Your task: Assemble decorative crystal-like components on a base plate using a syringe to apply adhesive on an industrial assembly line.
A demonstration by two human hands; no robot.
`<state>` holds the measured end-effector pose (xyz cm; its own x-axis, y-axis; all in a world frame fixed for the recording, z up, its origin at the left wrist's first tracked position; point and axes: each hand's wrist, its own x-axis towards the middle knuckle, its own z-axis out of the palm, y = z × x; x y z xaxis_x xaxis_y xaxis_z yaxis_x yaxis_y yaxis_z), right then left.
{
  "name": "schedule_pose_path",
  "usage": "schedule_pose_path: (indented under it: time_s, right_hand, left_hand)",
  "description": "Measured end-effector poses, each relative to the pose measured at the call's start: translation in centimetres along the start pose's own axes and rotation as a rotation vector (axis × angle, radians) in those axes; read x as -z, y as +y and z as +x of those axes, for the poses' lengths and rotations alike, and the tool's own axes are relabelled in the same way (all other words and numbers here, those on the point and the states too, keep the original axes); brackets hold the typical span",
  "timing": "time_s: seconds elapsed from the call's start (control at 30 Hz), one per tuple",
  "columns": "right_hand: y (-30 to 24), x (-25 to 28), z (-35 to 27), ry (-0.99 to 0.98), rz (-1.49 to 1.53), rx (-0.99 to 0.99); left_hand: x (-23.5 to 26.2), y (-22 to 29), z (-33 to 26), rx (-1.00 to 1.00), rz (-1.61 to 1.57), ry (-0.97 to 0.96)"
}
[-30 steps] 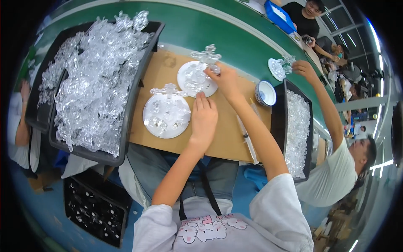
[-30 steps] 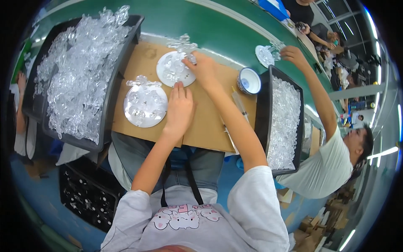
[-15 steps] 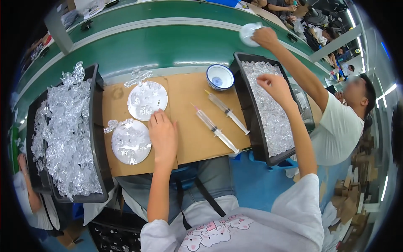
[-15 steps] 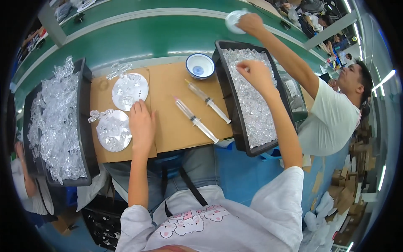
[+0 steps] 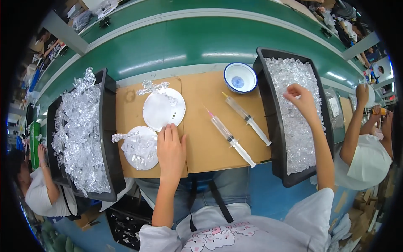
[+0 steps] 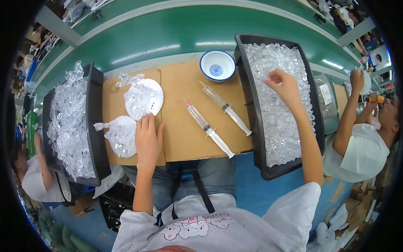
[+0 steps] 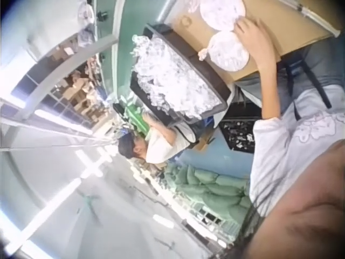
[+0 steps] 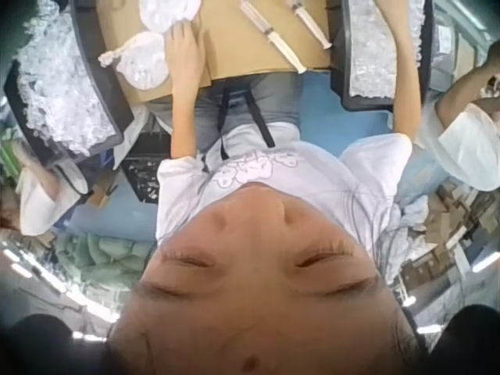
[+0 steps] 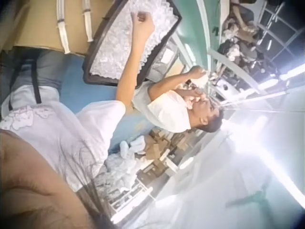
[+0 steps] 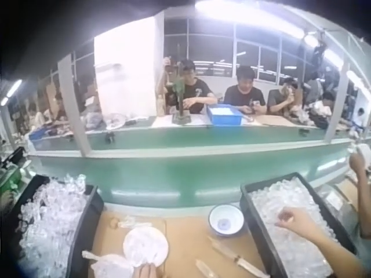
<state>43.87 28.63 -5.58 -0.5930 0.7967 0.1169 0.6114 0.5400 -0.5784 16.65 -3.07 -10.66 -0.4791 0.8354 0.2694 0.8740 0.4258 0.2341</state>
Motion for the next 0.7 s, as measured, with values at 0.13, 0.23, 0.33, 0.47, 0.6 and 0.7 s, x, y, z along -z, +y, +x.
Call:
schedule_pose_path:
  time_s: [0.13,0.23,0.33,0.47,0.6,0.7]
  right_hand:
    - [-5.1,1.4,-0.8,0.082,0.151,-0.064]
    - [-9.6,1.0,-2.1,-0.106,0.271,0.080]
    - [-15.3,-1.8,-3.0,-0.371,0.369,0.252]
    - [-18.7,-6.4,-2.4,-0.537,0.388,0.417]
    - [-19.8,-8.3,-3.1,-0.524,0.292,0.543]
    - [-20.4,-8.7,-3.6,-0.577,0.258,0.528]
  left_hand:
    - [0.4,-0.1,-0.2,0.025,0.001,0.026]
    - [2.2,1.1,-0.3,0.116,-0.355,0.035]
    - [4.2,3.0,-0.3,0.229,-0.956,-0.017]
    - [4.3,4.2,-0.1,0.406,-1.587,-0.054]
    - [3.7,3.1,-0.9,0.453,-1.545,-0.003]
    - [3.3,2.3,-1.9,0.482,-1.673,-0.007]
